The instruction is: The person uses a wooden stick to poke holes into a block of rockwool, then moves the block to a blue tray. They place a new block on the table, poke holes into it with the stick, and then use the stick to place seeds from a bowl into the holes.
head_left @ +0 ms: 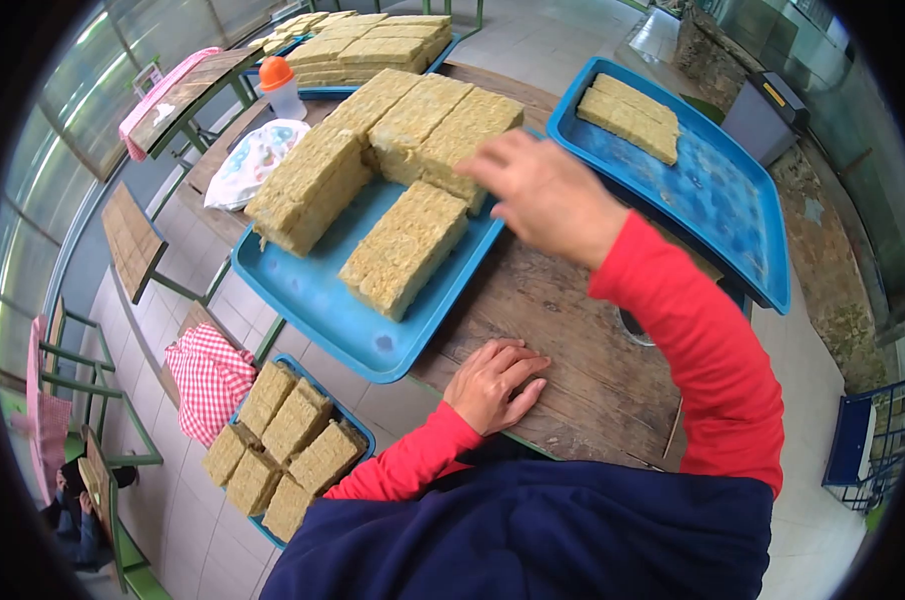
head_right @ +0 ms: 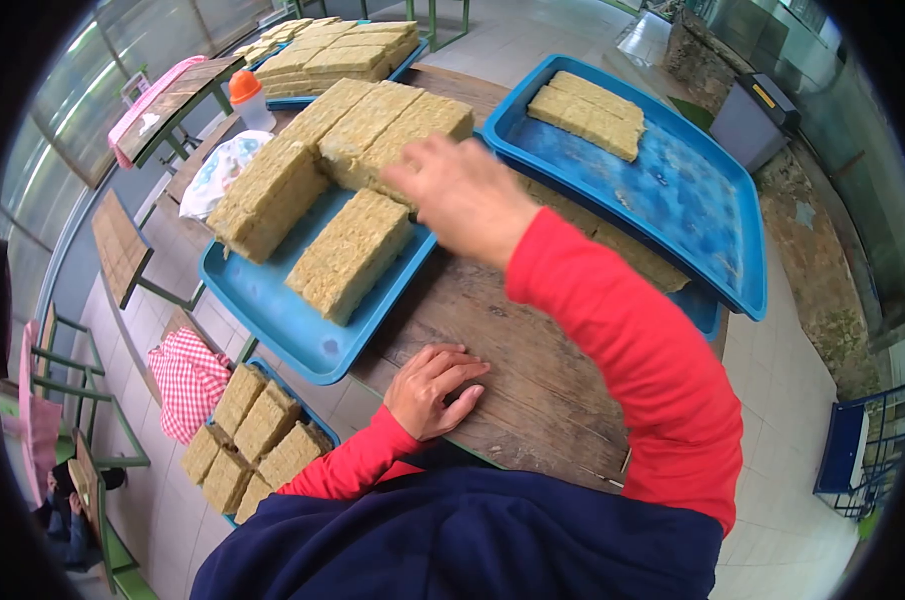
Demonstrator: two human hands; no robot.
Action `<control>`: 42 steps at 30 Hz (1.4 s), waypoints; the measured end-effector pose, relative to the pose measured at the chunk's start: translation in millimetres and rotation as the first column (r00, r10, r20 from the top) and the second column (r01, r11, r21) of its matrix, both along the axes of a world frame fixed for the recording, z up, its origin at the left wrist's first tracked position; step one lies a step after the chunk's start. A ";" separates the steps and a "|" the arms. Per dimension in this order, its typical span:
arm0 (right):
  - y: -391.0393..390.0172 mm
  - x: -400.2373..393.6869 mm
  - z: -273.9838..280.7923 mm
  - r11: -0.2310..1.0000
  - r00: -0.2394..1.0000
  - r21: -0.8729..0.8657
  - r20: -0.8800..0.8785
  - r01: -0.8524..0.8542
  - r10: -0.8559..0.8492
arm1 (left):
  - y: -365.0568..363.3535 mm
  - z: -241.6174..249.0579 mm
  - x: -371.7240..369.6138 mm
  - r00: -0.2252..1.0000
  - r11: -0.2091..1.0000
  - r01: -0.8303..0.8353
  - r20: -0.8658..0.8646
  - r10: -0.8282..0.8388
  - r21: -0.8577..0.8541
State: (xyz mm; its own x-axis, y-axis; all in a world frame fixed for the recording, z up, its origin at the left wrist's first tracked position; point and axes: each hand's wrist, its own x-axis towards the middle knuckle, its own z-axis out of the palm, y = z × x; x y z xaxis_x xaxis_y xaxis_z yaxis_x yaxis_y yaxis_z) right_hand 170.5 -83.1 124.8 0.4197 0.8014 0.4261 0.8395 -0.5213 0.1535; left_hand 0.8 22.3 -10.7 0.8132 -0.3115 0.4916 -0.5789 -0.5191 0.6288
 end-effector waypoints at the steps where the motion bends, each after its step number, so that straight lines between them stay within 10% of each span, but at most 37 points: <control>1: 11.8 -0.6 -14.5 0.999 0.999 -0.009 -0.026 -0.045 0.045 | 0.1 0.0 -0.1 1.000 1.000 0.010 0.008 -0.010 -0.003; 11: 92.4 2.1 -50.5 0.913 0.924 -0.400 -0.373 -0.080 -0.082 | -0.8 0.3 -1.5 0.999 0.999 -0.044 0.015 0.044 0.000; 15: 92.2 -2.5 -38.8 0.905 0.970 -0.426 -0.227 -0.015 -0.091 | -1.4 -1.5 -0.4 0.997 0.998 -0.055 0.055 0.055 -0.004; 24: 73.6 -20.7 -36.9 1.000 0.999 0.004 0.035 -0.028 0.027 | -0.8 1.7 -1.9 0.997 0.997 -0.068 0.027 0.068 -0.023; 38: -26.6 -86.5 18.0 0.975 0.961 0.029 -0.177 0.219 -0.211 | 0.3 3.6 -4.7 0.994 0.995 -0.095 0.051 0.096 -0.010; 41: -59.2 -125.7 15.8 0.953 0.915 -0.024 -0.273 0.301 -0.296 | 7.3 -1.0 -6.1 0.999 0.994 -0.037 -0.003 0.037 -0.100; 42: -69.5 -139.5 13.5 0.941 0.884 -0.038 -0.334 0.336 -0.328 | 9.7 -6.9 -9.9 0.984 0.923 -0.037 -0.173 -0.032 -0.383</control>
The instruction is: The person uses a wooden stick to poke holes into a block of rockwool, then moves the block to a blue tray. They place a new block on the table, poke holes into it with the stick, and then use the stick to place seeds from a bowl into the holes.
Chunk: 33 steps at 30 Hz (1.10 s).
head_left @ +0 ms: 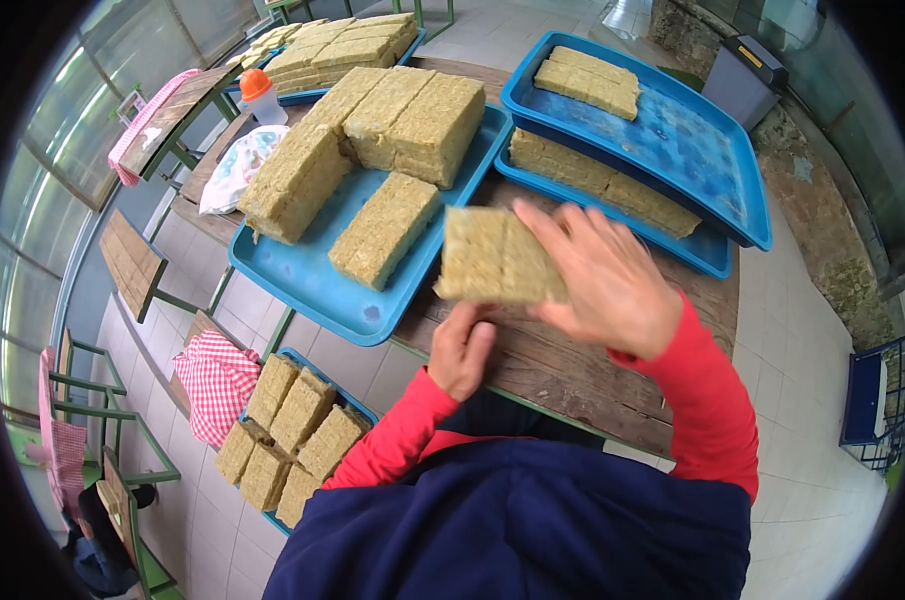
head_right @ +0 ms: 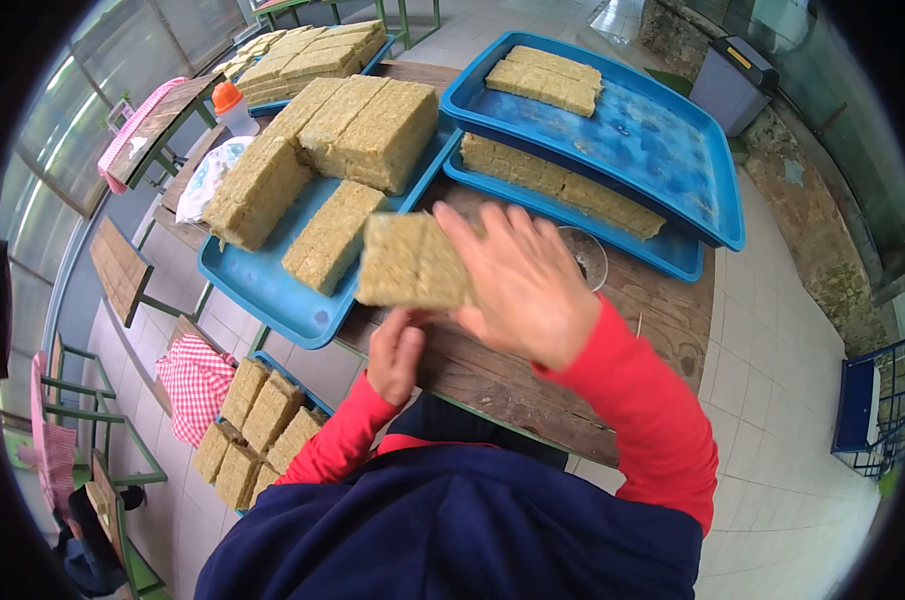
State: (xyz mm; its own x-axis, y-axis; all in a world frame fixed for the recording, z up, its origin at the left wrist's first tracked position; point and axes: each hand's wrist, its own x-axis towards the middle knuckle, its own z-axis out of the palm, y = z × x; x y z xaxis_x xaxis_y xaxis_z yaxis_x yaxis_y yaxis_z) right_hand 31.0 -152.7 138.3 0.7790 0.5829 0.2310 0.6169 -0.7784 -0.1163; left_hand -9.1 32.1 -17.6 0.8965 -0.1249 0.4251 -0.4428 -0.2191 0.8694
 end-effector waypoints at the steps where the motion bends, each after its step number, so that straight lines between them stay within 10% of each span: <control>1: -8.6 -13.3 -2.5 1.000 1.000 -0.001 -0.001 0.006 -0.006 | 0.0 -5.7 -4.2 0.984 0.955 0.018 -0.162 -0.068 -0.295; 9: -58.1 -78.2 -43.8 0.947 0.932 -0.120 -0.180 0.297 -0.315 | -11.9 10.3 -14.2 0.659 0.622 0.206 -0.362 -0.659 -0.756; 20: -78.1 -89.0 -86.9 0.896 0.893 -0.141 -0.112 0.421 -0.437 | -21.2 13.5 -21.1 0.702 0.771 0.200 -0.460 -0.544 -0.605; 23: -77.3 -90.1 -83.0 0.897 0.895 -0.175 -0.123 0.406 -0.429 | -23.5 19.1 -24.5 0.868 0.920 0.189 -0.380 -0.321 -0.345; 25: -82.9 -83.4 -69.0 0.923 0.920 -0.126 -0.108 0.364 -0.378 | -21.1 27.7 -20.8 0.989 0.985 0.124 -0.101 -0.112 0.117; 33: -90.5 0.6 -59.1 0.914 0.915 0.020 0.007 0.404 -0.404 | -40.2 15.3 -2.9 0.974 0.931 0.091 0.162 -0.157 0.353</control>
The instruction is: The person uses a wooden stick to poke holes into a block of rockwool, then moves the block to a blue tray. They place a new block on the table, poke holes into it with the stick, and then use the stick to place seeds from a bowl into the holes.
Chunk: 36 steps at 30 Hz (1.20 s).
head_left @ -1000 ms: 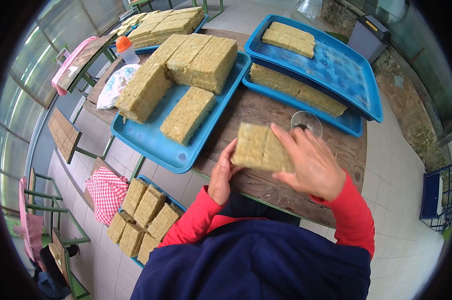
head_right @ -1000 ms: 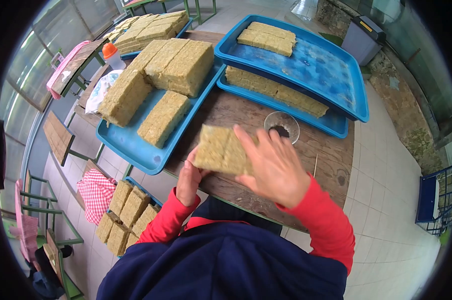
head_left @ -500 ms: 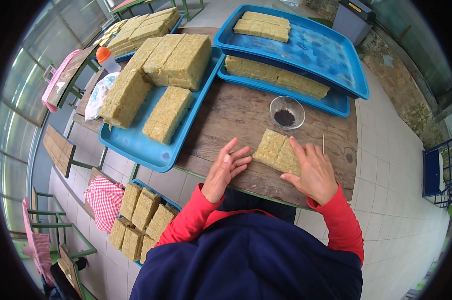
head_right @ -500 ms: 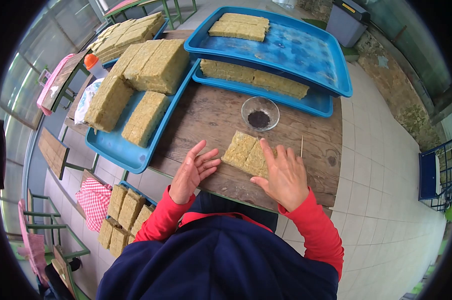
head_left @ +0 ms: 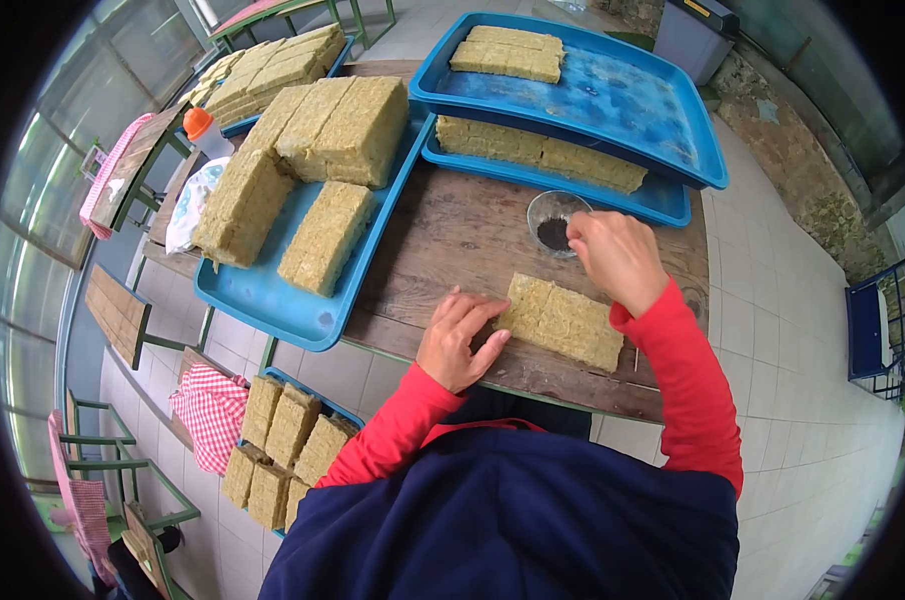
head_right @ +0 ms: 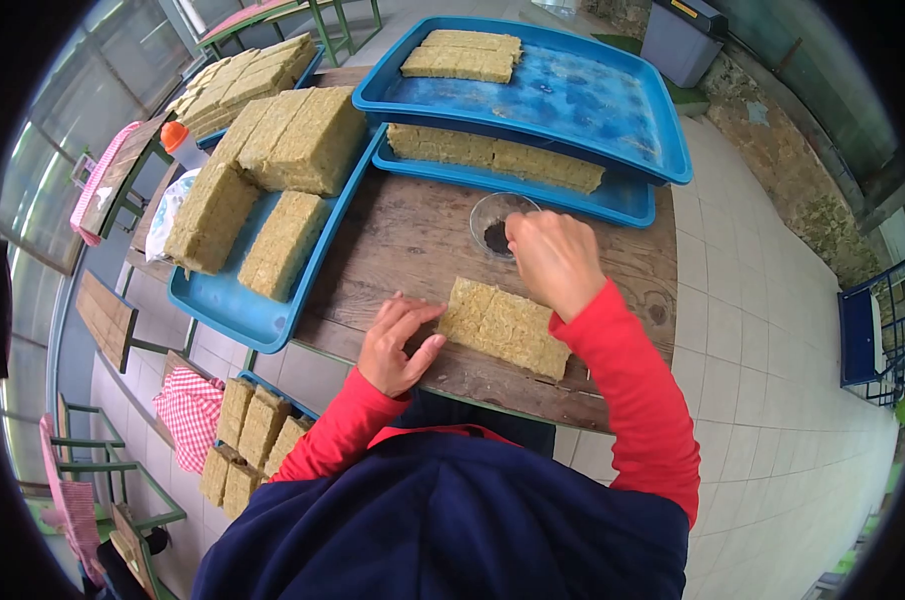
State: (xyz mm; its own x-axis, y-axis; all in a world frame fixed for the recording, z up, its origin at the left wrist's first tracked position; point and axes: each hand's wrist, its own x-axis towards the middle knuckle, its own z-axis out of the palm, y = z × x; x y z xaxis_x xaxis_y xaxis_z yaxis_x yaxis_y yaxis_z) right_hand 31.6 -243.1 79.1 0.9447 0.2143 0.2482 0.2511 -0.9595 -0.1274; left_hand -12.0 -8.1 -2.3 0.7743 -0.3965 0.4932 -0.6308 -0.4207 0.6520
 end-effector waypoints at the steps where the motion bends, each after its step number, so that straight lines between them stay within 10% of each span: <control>1: 1.4 10.9 -5.3 0.999 0.999 -0.047 -0.035 0.011 -0.012 | -0.9 -1.7 0.1 1.000 0.999 -0.001 0.013 0.000 0.046; 23: 7.1 42.1 -24.6 0.980 0.981 -0.184 -0.164 0.077 -0.107 | 5.1 -3.8 -1.5 0.995 0.995 0.097 0.017 -0.097 0.004; 36: 21.4 -58.1 14.5 0.963 0.994 0.269 0.110 -0.029 0.000 | 6.1 -1.8 -1.9 0.991 0.991 0.133 0.027 -0.132 -0.015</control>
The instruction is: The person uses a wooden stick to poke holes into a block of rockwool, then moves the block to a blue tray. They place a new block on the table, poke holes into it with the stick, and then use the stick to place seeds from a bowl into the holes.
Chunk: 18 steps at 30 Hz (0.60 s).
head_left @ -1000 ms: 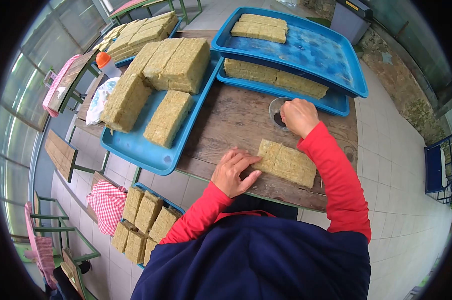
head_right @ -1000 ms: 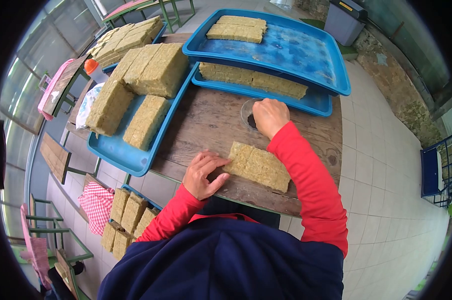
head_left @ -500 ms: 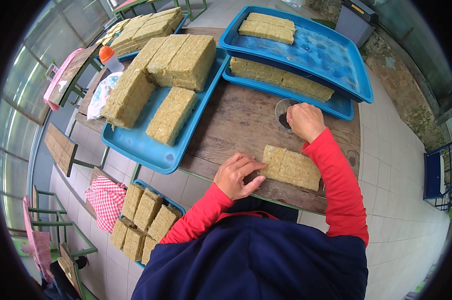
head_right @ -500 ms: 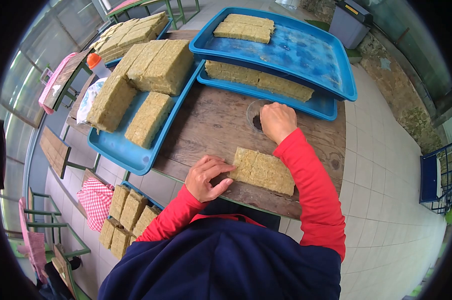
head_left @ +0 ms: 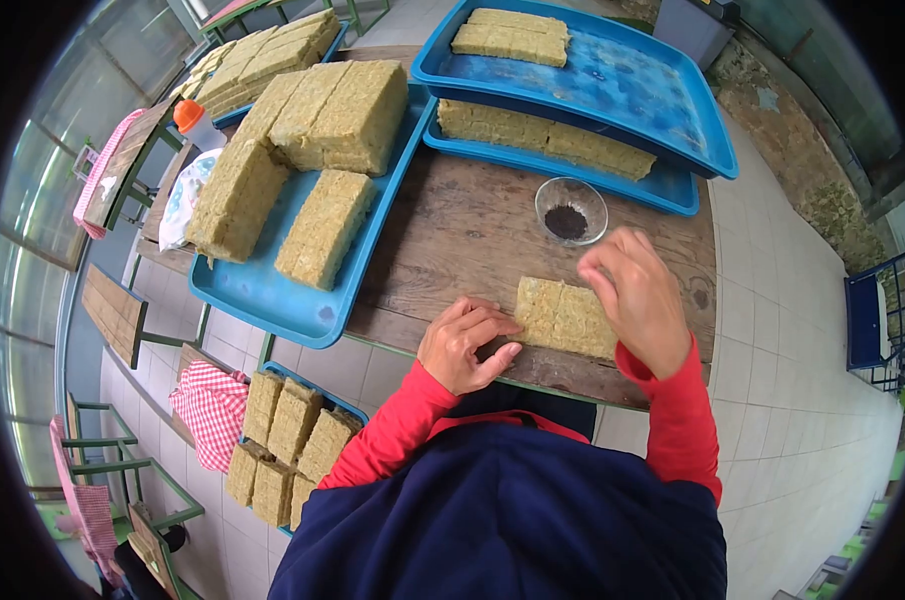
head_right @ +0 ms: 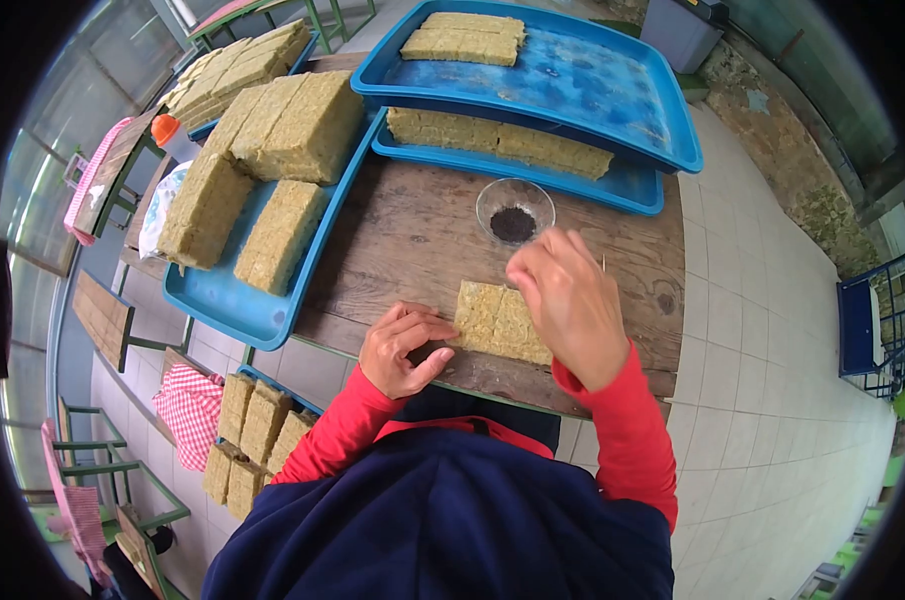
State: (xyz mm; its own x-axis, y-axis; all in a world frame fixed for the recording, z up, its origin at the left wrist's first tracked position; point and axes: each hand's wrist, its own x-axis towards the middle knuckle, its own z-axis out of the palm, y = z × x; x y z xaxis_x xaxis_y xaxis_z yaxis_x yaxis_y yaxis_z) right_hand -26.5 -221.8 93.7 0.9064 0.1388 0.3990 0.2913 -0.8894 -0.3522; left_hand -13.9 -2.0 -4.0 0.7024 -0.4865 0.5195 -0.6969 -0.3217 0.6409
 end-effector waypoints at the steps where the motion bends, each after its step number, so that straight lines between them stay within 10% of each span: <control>1: 0.4 -9.1 -0.1 0.998 1.000 0.064 -0.006 -0.006 0.006 | 0.4 -0.1 -0.1 1.000 1.000 0.003 -0.008 -0.003 0.000; 18: 32.3 -52.5 -66.4 0.954 0.987 0.267 0.040 0.138 -0.153 | -0.7 -5.9 0.7 0.999 1.000 0.005 0.036 -0.005 -0.001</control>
State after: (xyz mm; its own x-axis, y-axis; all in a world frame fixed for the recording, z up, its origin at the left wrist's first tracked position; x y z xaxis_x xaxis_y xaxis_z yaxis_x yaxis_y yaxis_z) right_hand -79.0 -189.5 27.3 0.8826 -0.1095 0.4572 0.1929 -0.8024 -0.5647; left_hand -13.3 -2.7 -9.9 0.6808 -0.4892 0.5451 -0.7211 -0.3173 0.6158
